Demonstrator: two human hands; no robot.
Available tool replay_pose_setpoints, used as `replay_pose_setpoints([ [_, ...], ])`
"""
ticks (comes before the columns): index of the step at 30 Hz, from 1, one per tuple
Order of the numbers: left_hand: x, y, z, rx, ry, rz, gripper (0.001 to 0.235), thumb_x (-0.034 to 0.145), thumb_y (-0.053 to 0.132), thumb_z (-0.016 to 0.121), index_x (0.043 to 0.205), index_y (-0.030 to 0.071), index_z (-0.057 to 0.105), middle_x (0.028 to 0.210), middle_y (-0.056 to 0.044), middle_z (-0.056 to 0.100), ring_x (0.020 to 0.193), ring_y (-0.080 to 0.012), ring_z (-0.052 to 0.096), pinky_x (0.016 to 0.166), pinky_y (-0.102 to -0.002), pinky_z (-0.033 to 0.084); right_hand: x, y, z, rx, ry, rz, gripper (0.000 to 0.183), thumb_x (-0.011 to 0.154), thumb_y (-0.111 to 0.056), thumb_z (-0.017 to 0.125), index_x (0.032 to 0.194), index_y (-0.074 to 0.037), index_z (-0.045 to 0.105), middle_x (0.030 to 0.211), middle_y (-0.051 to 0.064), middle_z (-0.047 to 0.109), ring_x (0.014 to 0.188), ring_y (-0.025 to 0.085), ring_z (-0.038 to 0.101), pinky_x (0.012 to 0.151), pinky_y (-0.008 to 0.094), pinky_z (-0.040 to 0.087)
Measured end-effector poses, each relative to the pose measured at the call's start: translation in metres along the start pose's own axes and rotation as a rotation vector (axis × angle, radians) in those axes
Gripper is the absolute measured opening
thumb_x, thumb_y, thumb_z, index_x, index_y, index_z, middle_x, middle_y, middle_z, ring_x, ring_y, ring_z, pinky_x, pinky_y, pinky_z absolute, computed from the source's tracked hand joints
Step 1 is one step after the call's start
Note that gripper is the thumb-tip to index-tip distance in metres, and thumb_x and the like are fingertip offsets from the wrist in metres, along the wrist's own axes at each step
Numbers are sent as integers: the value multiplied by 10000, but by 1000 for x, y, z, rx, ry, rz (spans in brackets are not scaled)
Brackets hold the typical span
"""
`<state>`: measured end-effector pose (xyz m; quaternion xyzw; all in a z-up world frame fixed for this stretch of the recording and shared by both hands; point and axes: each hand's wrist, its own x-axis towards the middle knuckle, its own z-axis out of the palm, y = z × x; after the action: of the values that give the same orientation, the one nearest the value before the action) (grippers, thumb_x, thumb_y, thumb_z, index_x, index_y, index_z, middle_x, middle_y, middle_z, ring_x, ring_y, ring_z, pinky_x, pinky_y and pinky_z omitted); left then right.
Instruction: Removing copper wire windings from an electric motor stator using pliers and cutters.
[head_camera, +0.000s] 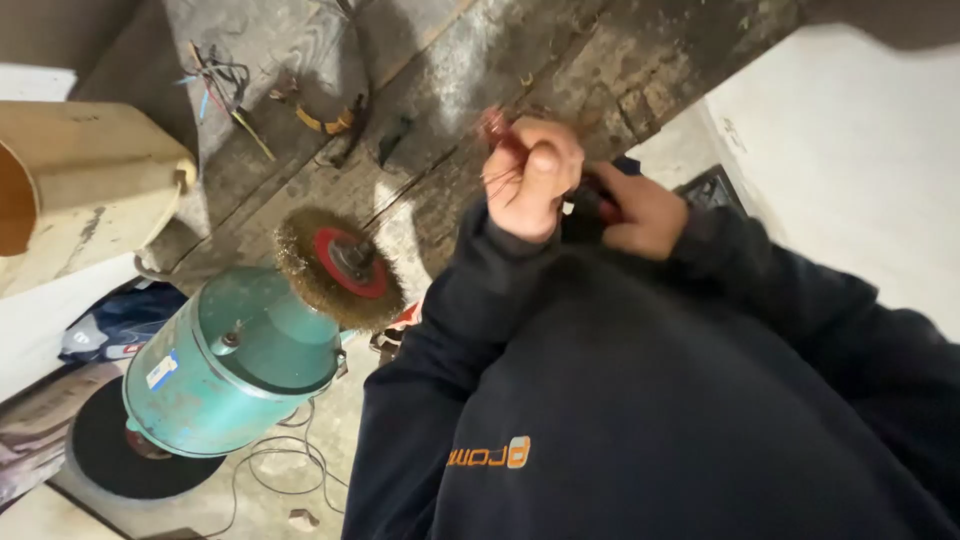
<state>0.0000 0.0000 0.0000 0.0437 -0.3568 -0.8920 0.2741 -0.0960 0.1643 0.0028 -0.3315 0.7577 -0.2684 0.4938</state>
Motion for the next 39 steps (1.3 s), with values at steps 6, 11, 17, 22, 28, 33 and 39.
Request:
replay_pose_setpoints([
  [6, -6, 25, 16, -17, 105, 15, 339, 1069, 339, 677, 1032, 8, 615, 705, 51, 552, 580, -48, 428, 576, -224, 372, -13, -18, -15, -681, 437, -437, 703, 822, -23, 601, 1504, 59, 456, 1358, 279, 545, 1253, 447, 532, 1048, 495, 525],
  [11, -12, 26, 33, 320, 154, -57, 369, 1078, 401, 624, 1049, 33, 616, 908, -28, 621, 659, -80, 474, 621, -226, 396, -13, -51, -56, -1021, 373, -485, 584, 931, -89, 585, 1492, 48, 502, 1360, 242, 514, 1336, 438, 474, 1003, 456, 541],
  [17, -17, 13, 39, 110, 199, -3, 284, 1115, 334, 594, 1057, 56, 584, 757, -7, 500, 581, -104, 386, 606, -288, 335, -17, -49, -51, -1015, 396, -423, 579, 945, -106, 570, 1498, 56, 515, 1342, 219, 525, 1354, 413, 461, 1032, 435, 529],
  [22, -8, 8, 42, -268, 240, 22, 272, 1125, 338, 529, 1026, 86, 547, 596, 4, 344, 507, -135, 285, 528, -335, 279, -21, -46, -38, -900, 473, -363, 593, 943, -89, 569, 1508, 75, 502, 1372, 224, 515, 1398, 409, 444, 1117, 434, 505],
  [28, -2, 7, 36, -139, 99, -118, 250, 1121, 334, 524, 1055, 94, 542, 630, -17, 353, 515, -162, 286, 547, -363, 263, -28, -38, -25, -959, 465, -224, 574, 930, -128, 611, 1467, 40, 500, 1254, 195, 585, 1169, 370, 553, 885, 438, 522],
  [33, 6, 22, 32, -241, -25, -79, 231, 1140, 304, 518, 1063, 89, 554, 611, 27, 319, 478, -97, 263, 502, -304, 238, -18, -14, -6, -132, 123, 62, 1021, 764, -110, 658, 1680, 5, 220, 1080, 175, 637, 1019, 351, 622, 881, 425, 522],
  [39, 10, 62, 54, -328, -142, 64, 90, 1077, 173, 551, 1008, 116, 547, 544, 47, 299, 437, -117, 237, 444, -326, 206, -40, -14, 19, -652, 677, -231, 771, 813, -9, 645, 1544, 59, 407, 1377, 242, 547, 1321, 406, 517, 1060, 410, 526],
])
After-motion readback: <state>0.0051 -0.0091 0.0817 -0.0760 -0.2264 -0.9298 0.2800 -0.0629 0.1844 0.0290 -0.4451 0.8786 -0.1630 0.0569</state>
